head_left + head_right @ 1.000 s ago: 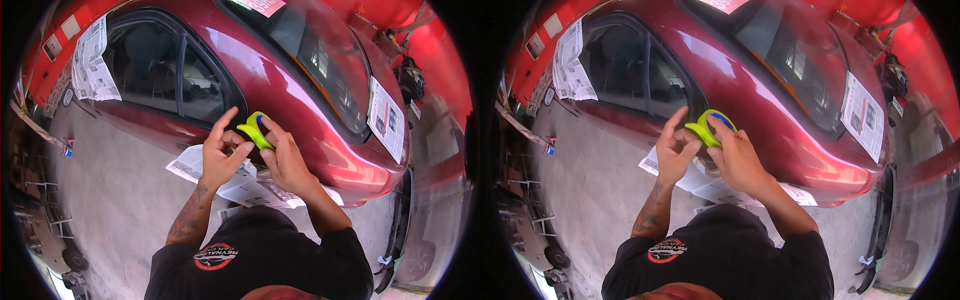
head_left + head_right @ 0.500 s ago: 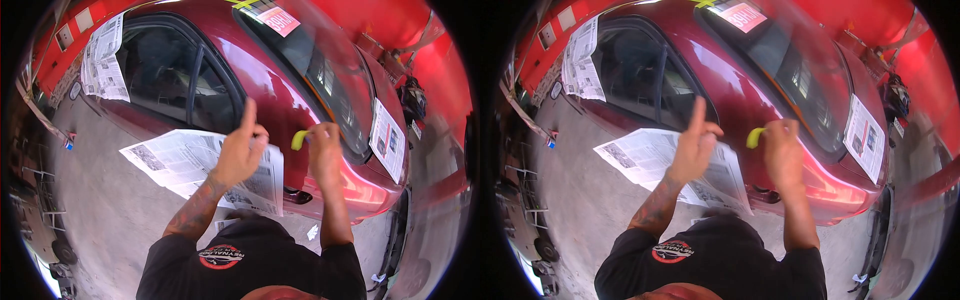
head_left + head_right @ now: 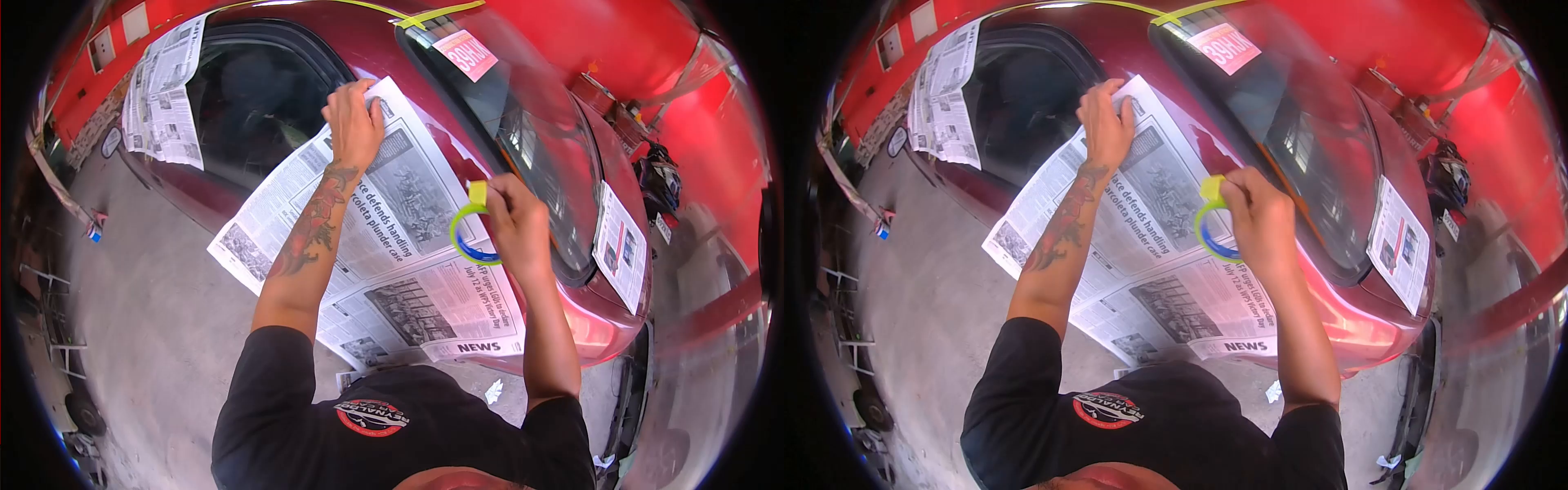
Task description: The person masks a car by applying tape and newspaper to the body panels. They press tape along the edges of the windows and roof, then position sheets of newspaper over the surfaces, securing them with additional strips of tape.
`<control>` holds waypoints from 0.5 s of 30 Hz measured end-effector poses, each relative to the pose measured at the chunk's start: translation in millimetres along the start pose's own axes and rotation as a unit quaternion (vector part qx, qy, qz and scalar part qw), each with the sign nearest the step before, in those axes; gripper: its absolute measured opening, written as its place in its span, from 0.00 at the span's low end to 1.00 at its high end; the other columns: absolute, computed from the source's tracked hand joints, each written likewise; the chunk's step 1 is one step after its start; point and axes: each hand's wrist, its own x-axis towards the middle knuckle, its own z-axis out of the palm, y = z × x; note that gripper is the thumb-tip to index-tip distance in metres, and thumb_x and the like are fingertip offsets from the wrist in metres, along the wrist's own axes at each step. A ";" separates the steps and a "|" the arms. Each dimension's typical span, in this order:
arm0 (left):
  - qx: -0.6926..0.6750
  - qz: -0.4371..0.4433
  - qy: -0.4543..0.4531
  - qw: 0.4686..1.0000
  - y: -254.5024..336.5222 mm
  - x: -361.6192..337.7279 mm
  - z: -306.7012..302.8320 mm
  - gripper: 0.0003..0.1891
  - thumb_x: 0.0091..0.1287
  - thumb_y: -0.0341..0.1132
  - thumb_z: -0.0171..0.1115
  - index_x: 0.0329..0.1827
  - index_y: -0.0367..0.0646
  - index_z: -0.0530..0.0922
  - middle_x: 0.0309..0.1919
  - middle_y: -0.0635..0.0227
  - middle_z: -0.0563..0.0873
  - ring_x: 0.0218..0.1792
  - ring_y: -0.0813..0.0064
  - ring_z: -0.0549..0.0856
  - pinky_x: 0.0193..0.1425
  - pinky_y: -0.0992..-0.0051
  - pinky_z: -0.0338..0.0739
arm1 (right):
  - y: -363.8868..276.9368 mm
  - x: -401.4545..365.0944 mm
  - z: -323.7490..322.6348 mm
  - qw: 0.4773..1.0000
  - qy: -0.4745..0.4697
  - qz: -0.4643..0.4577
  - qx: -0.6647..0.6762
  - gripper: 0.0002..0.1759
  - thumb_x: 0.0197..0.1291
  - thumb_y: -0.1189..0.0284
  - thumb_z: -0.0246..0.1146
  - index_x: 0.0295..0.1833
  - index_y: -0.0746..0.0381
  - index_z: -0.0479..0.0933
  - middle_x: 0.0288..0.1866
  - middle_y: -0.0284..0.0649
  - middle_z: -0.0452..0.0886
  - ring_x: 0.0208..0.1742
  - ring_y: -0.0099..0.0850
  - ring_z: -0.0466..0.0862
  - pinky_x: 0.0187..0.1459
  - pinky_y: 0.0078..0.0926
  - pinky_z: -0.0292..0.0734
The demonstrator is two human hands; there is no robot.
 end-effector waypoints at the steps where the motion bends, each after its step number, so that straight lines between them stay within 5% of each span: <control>1: 0.052 0.024 0.029 0.998 -1.6 0.4 2.8 0.21 0.66 0.33 0.65 0.62 0.48 0.72 0.53 0.56 0.78 0.58 0.58 0.74 0.62 0.55 0.61 | 0.8 10.3 8.2 1.000 -0.013 0.014 0.009 0.07 0.66 0.74 0.63 0.41 0.68 0.79 0.26 0.47 0.80 0.26 0.36 0.81 0.34 0.30 0.75; 8: 0.069 0.090 -0.066 0.991 -3.0 2.4 -7.2 0.17 0.66 0.36 0.63 0.59 0.53 0.79 0.57 0.71 0.78 0.58 0.68 0.74 0.62 0.58 0.58 | -12.3 101.9 65.2 0.994 -0.065 0.025 -0.083 0.16 0.67 0.63 0.61 0.42 0.67 0.82 0.36 0.57 0.85 0.40 0.54 0.86 0.45 0.46 0.79; 11: 0.069 0.097 -0.080 0.990 -5.5 2.7 -10.0 0.19 0.66 0.39 0.65 0.60 0.52 0.78 0.59 0.71 0.78 0.58 0.70 0.75 0.62 0.57 0.58 | -1.0 134.9 87.9 0.984 -0.042 -0.056 -0.161 0.18 0.69 0.62 0.59 0.37 0.67 0.81 0.21 0.45 0.83 0.23 0.37 0.84 0.32 0.35 0.78; 15: 0.054 0.105 -0.080 0.990 -11.8 4.6 -8.1 0.20 0.66 0.39 0.65 0.61 0.51 0.78 0.59 0.73 0.78 0.58 0.70 0.74 0.62 0.57 0.58 | -5.7 156.4 102.6 0.974 -0.046 -0.043 -0.218 0.20 0.69 0.60 0.58 0.35 0.67 0.81 0.22 0.45 0.83 0.25 0.39 0.85 0.34 0.38 0.79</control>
